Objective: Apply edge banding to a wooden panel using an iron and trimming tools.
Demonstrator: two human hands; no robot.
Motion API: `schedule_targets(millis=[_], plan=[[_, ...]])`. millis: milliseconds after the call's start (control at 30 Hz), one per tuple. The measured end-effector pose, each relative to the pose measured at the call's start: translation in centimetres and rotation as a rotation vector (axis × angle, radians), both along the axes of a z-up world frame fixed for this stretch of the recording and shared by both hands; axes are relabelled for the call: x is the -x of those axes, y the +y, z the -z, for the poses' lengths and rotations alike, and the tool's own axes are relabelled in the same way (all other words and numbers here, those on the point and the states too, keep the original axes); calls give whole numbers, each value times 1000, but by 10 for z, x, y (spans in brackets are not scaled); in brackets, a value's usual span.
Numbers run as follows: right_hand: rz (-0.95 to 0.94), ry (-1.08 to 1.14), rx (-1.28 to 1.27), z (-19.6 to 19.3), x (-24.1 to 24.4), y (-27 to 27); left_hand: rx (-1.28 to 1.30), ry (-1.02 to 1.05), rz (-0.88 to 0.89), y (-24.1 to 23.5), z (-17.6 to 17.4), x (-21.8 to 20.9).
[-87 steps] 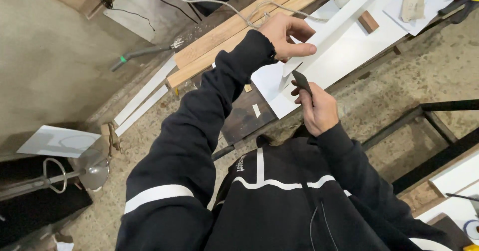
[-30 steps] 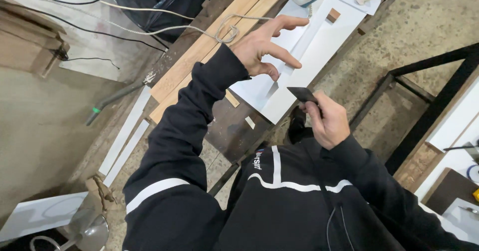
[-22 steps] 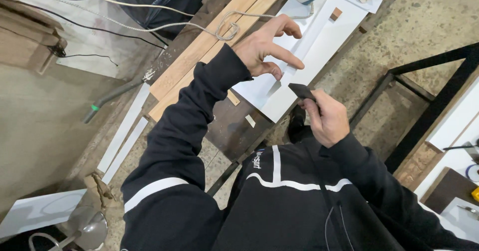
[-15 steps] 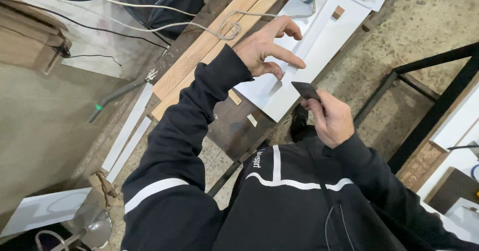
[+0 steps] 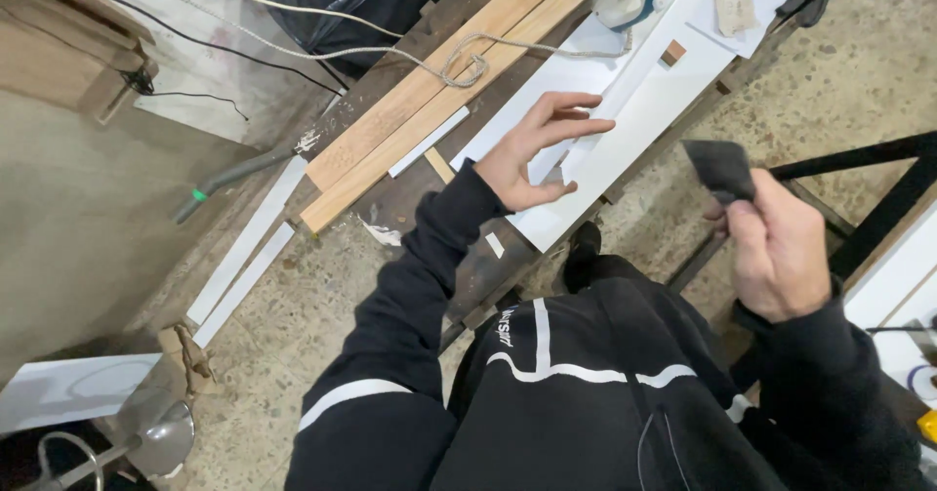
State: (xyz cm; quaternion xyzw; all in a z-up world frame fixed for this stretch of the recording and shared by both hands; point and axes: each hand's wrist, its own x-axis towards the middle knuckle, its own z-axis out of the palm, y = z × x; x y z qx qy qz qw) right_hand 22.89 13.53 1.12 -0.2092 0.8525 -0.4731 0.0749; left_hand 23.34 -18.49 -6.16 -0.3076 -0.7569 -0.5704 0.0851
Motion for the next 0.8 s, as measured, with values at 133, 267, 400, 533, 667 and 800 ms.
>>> schedule_targets(millis=[133, 267, 400, 533, 667, 800], plan=[[-79, 51, -16, -35, 31, 0, -99, -23, -202, 36, -1, -23], [-254, 204, -94, -56, 88, -13, -301, -83, -532, 72, 1, -30], [-629, 481, -201, -77, 159, -54, -395, -117, -922, 113, 9, -31], [-1028, 733, -230, -84, 223, -111, -451, -75, -1241, 147, 37, -12], [-1462, 976, -249, -85, 255, -169, -550, 2, -1567, 178, 60, 21], [-1763, 1329, -242, -70, 268, -231, -667, 158, -1834, 187, 61, 55]])
